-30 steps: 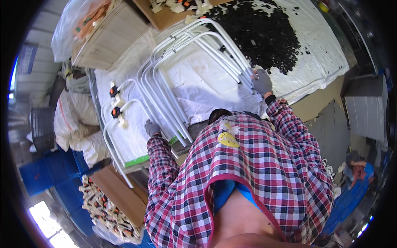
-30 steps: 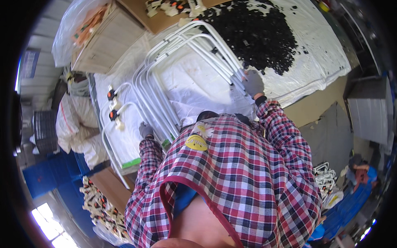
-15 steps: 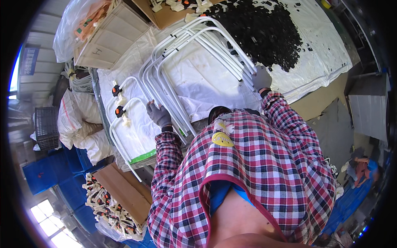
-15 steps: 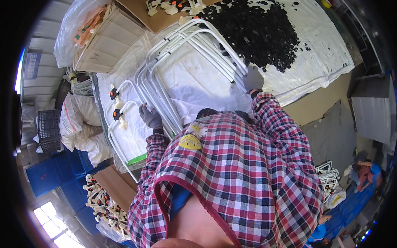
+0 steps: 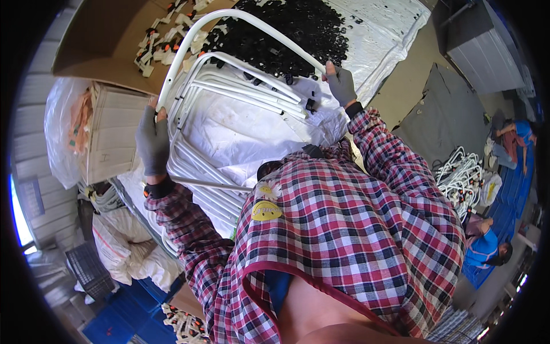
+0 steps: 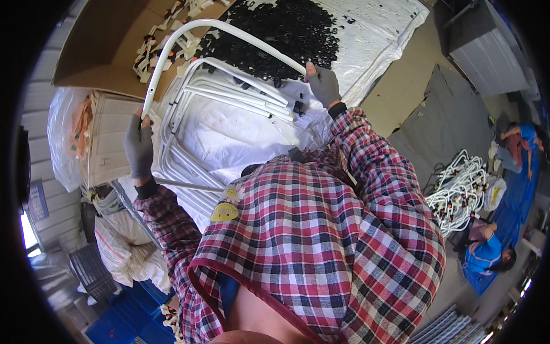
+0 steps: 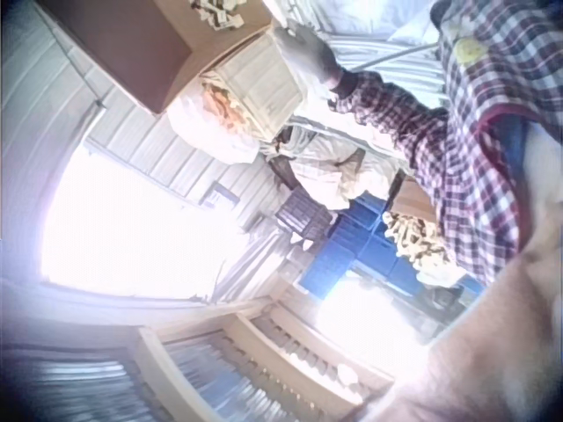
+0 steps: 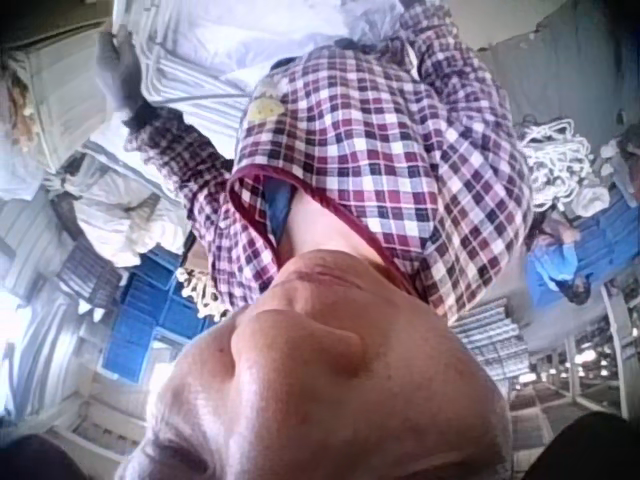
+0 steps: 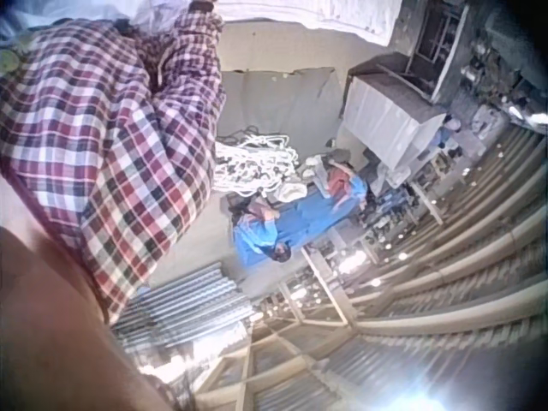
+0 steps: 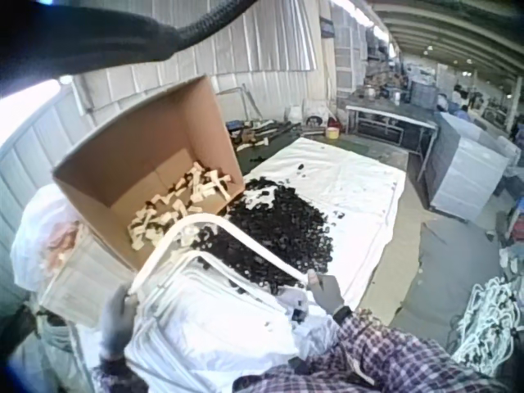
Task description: The person assembles white plastic hangers by inserting small black and orange components into the hanger frames. They repeatedly pick up hangers, attach the parts, and place the completed units aside.
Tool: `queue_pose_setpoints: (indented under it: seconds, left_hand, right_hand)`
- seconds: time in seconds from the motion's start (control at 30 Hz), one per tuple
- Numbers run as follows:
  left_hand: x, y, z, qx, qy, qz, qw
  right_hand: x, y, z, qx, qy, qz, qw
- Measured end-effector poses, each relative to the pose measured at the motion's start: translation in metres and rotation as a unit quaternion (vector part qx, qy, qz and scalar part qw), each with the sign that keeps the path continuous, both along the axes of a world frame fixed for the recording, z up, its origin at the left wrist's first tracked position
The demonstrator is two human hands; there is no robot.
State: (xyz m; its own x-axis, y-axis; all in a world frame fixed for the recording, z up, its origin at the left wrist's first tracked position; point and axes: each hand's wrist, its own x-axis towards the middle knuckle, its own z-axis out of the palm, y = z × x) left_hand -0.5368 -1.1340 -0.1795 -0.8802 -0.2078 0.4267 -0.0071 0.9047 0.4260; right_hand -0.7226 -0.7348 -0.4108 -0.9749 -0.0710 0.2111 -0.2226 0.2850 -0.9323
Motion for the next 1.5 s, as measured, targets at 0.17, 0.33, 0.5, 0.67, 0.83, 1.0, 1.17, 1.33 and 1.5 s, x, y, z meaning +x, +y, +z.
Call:
queue_pose_setpoints:
  seconds: [0.17,0.33,0.5,0.67,0.83,1.0,1.17,1.33,1.5]
  left_hand:
    - [-0.006,-0.031,-0.032,0.096,-0.075,0.002,0.993]
    - [0.059,-0.093,-0.067,0.101,-0.064,0.134,0.984]
    - [0.162,-0.103,-0.076,0.171,-0.013,0.279,0.945]
    - [0.225,-0.089,-0.077,0.234,0.03,0.347,0.908]
    - [0.228,-0.084,-0.078,0.232,0.07,0.32,0.916]
    - [0.187,-0.087,-0.072,0.141,0.036,0.313,0.939]
    - [0.158,-0.091,-0.071,0.153,0.015,0.279,0.948]
    - [0.155,-0.093,-0.072,0.203,0.054,0.24,0.948]
    - [0.165,-0.088,-0.069,0.214,0.043,0.247,0.944]
  right_hand:
    - [-0.031,-0.001,-0.026,0.032,-0.078,0.025,0.996]
    - [-0.047,-0.022,-0.058,0.23,-0.103,0.012,0.968]
    - [-0.039,-0.048,-0.065,0.269,-0.01,-0.065,0.961]
    - [-0.032,-0.051,-0.063,0.331,0.036,-0.038,0.942]
    - [-0.028,-0.05,-0.053,0.152,-0.015,0.028,0.988]
    - [-0.028,-0.054,-0.023,0.08,0.007,0.147,0.986]
    - [-0.034,-0.049,0.004,0.142,-0.002,0.244,0.959]
    - [-0.042,-0.046,0.005,0.197,0.082,0.233,0.949]
    - [-0.053,-0.051,0.014,0.199,0.168,0.281,0.924]
